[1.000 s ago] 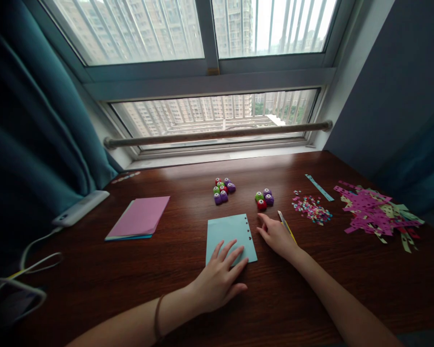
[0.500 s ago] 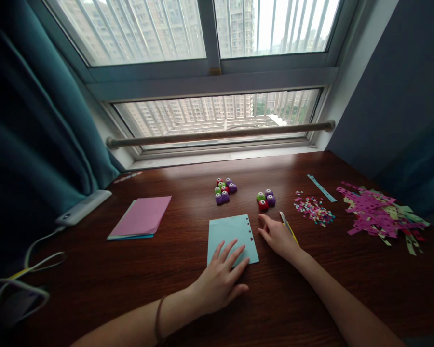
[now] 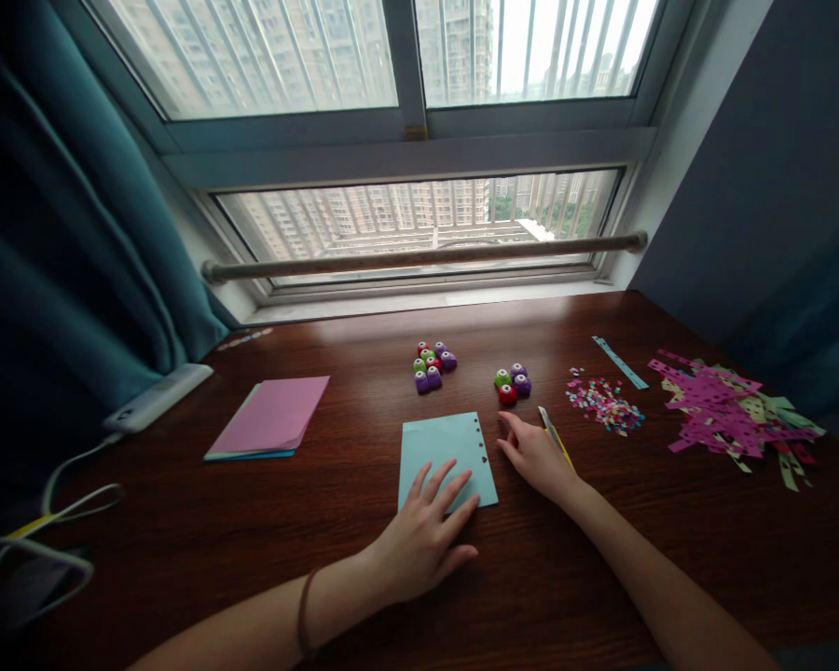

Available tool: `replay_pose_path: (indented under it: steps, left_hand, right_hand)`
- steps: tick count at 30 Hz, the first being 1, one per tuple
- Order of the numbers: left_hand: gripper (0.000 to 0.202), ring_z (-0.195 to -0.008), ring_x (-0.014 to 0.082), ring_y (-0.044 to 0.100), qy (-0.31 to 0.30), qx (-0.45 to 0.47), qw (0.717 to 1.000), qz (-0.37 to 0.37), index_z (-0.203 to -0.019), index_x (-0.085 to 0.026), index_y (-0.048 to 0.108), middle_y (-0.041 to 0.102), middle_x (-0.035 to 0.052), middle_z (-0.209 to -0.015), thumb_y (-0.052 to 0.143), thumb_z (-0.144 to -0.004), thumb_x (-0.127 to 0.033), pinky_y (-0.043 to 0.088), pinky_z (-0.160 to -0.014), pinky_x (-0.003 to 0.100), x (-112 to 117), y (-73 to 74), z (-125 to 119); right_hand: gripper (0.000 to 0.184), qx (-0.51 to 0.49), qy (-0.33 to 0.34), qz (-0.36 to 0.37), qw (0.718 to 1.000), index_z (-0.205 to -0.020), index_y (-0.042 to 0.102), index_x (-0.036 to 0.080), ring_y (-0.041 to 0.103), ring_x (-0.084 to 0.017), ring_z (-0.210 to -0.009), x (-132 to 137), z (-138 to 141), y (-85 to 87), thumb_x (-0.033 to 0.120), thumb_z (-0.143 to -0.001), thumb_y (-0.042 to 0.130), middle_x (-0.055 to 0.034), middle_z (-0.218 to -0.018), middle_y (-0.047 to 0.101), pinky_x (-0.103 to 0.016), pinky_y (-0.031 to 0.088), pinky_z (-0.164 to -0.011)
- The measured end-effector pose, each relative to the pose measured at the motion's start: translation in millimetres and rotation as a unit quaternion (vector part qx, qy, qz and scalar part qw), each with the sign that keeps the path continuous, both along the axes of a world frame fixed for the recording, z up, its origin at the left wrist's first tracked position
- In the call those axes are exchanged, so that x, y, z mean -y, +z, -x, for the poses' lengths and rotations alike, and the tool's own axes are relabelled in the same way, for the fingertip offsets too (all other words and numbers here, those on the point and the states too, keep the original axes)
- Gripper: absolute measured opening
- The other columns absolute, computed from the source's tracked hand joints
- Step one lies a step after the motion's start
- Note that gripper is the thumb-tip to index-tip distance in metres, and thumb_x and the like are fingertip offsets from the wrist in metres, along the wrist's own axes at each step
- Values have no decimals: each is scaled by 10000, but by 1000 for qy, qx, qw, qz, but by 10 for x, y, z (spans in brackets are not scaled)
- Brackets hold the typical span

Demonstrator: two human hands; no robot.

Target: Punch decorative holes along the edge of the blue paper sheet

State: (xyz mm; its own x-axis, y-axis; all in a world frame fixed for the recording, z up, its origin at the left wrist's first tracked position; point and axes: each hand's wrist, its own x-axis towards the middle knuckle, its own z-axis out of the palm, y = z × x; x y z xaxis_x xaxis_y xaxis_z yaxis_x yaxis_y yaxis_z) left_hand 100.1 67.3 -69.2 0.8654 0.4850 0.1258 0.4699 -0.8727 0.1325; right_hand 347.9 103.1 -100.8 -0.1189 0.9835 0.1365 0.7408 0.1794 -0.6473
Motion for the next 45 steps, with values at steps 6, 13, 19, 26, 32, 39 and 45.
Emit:
replay_pose_path:
  steps: [6, 13, 19, 26, 32, 39, 45]
  left_hand:
    - [523, -1314, 344, 150, 4, -3, 1000, 6, -1284, -190, 410, 295, 122, -1396, 272, -908, -526, 179, -1021, 579, 1, -5, -5]
    - [531, -1316, 347, 141, 1, -8, 1000, 13, -1295, -188, 400, 288, 122, -1400, 254, -912, -525, 172, -1023, 581, 7, 5, -8]
    - [526, -1315, 346, 142, 1, -8, 1000, 10, -1295, -187, 401, 290, 122, -1399, 258, -913, -519, 171, -1023, 580, 9, -2, -5]
    - [515, -1312, 339, 160, 4, 0, 1000, -4, -1288, -192, 413, 309, 126, -1387, 304, -904, -518, 186, -1019, 572, 0, -8, -8]
    - [507, -1311, 333, 166, 5, 3, 1000, -4, -1277, -192, 430, 321, 121, -1382, 318, -901, -514, 186, -1024, 560, -1, 0, -11]
    - [510, -1305, 333, 183, 5, 1, 1000, 8, -1281, -189, 425, 334, 117, -1375, 306, -905, -512, 181, -1024, 564, 5, 8, -14]
    - [520, -1275, 320, 259, 2, -9, 1000, 19, -1298, -195, 401, 355, 106, -1365, 276, -910, -519, 188, -1020, 564, -2, 4, -14]
  right_hand:
    - [378, 6, -3, 1, 1000, -1213, 451, 138, 537, -139, -623, 2, 11, 21, 216, -845, 494, 10, -683, 567, -247, 395, -614]
    - [379, 4, -5, 1, 1000, -1214, 449, 145, 528, -133, -611, 15, 2, 18, 197, -842, 505, 14, -678, 562, -235, 387, -601]
    - [376, 10, -8, 3, 1000, -1213, 454, 147, 530, -132, -613, 11, 4, 11, 199, -844, 510, 14, -679, 565, -235, 388, -607]
    - [384, 11, -8, 2, 1000, -1219, 448, 139, 530, -135, -615, 5, 13, 19, 207, -846, 507, 11, -686, 568, -238, 392, -607]
    - [381, 7, -5, 4, 1000, -1220, 445, 150, 534, -141, -630, 12, 7, 19, 222, -850, 501, 5, -701, 568, -237, 393, -603]
    - [381, 7, -7, 5, 1000, -1217, 450, 144, 535, -141, -625, 14, 7, 16, 223, -847, 501, 3, -696, 571, -240, 391, -604]
    - [383, 2, -5, 7, 1000, -1215, 453, 142, 535, -139, -610, 14, 5, 26, 236, -846, 495, 7, -680, 565, -245, 388, -601]
